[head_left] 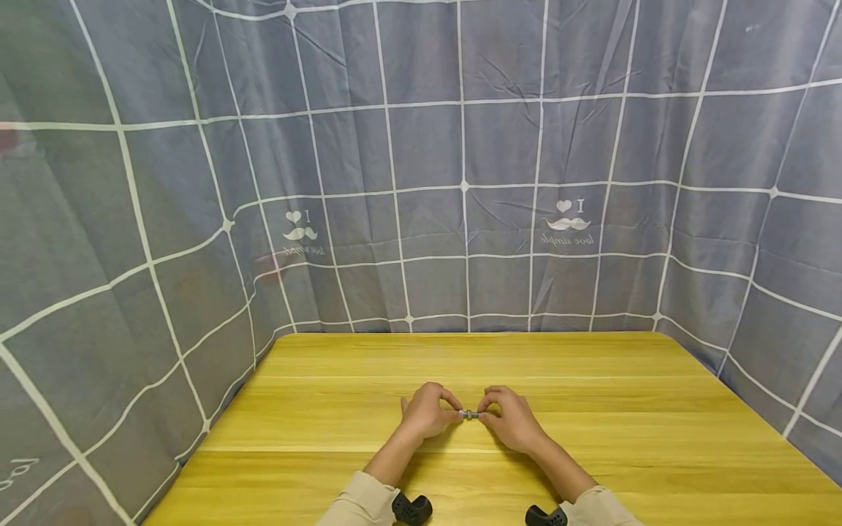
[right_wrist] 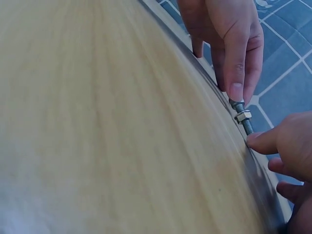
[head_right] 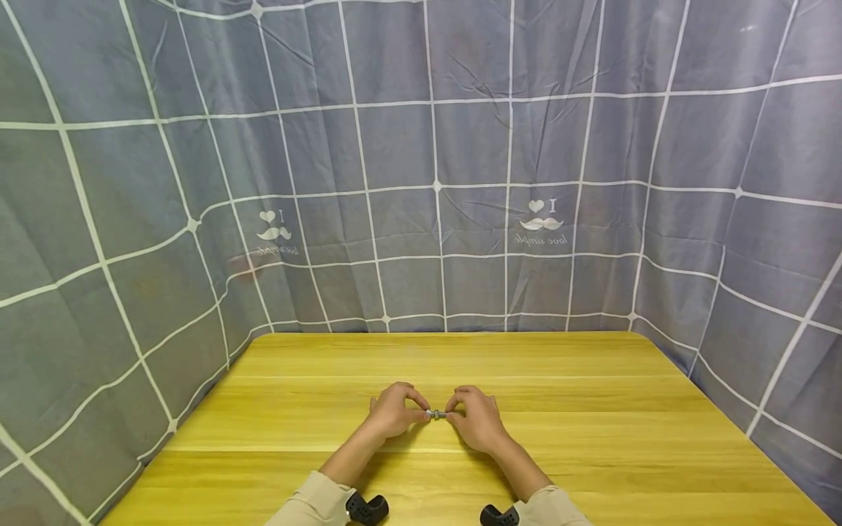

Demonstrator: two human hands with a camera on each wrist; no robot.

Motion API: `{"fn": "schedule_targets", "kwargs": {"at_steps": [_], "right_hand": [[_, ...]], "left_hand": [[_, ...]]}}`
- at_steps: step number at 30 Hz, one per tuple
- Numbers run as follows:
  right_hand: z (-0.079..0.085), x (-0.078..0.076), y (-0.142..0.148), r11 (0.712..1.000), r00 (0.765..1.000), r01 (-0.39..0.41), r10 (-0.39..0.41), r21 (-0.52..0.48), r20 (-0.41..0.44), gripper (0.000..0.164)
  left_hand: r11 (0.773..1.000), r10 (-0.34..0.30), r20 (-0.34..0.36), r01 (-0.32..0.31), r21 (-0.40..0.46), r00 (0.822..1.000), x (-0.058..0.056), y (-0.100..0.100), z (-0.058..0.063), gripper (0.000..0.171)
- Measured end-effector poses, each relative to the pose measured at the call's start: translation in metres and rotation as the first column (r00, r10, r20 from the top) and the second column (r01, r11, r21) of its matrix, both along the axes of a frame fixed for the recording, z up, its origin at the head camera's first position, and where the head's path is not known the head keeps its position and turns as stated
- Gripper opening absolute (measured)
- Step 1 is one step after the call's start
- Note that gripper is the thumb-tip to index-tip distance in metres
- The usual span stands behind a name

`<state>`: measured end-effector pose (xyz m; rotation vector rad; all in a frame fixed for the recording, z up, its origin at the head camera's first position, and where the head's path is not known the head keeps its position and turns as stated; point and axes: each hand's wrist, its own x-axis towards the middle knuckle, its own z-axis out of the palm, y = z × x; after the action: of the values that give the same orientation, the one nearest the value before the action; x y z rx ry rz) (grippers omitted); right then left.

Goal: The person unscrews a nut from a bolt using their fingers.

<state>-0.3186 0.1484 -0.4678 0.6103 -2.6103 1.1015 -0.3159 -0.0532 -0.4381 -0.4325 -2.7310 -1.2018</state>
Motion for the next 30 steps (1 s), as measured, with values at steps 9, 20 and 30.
{"fn": "schedule_targets", "kwargs": {"at_steps": [9,20,30], "right_hand": [[0.004,-0.001,0.0,0.999,1.0,0.014,-0.013,-0.038,0.005,0.015],[0.013,-0.005,-0.004,0.993,0.998,0.059,-0.056,-0.106,0.028,0.013],[0.021,-0.011,-0.004,0.974,0.995,0.09,-0.077,-0.209,0.067,0.005]], "left_hand": [[1.0,-0.001,0.024,0.001,0.018,1.0,-0.003,0.0,0.003,0.009],[0.997,-0.014,0.006,0.014,0.082,1.0,-0.01,-0.002,0.011,0.003],[0.967,-0.047,0.047,0.034,0.254,0.998,-0.015,0.0,0.019,0.005]]}}
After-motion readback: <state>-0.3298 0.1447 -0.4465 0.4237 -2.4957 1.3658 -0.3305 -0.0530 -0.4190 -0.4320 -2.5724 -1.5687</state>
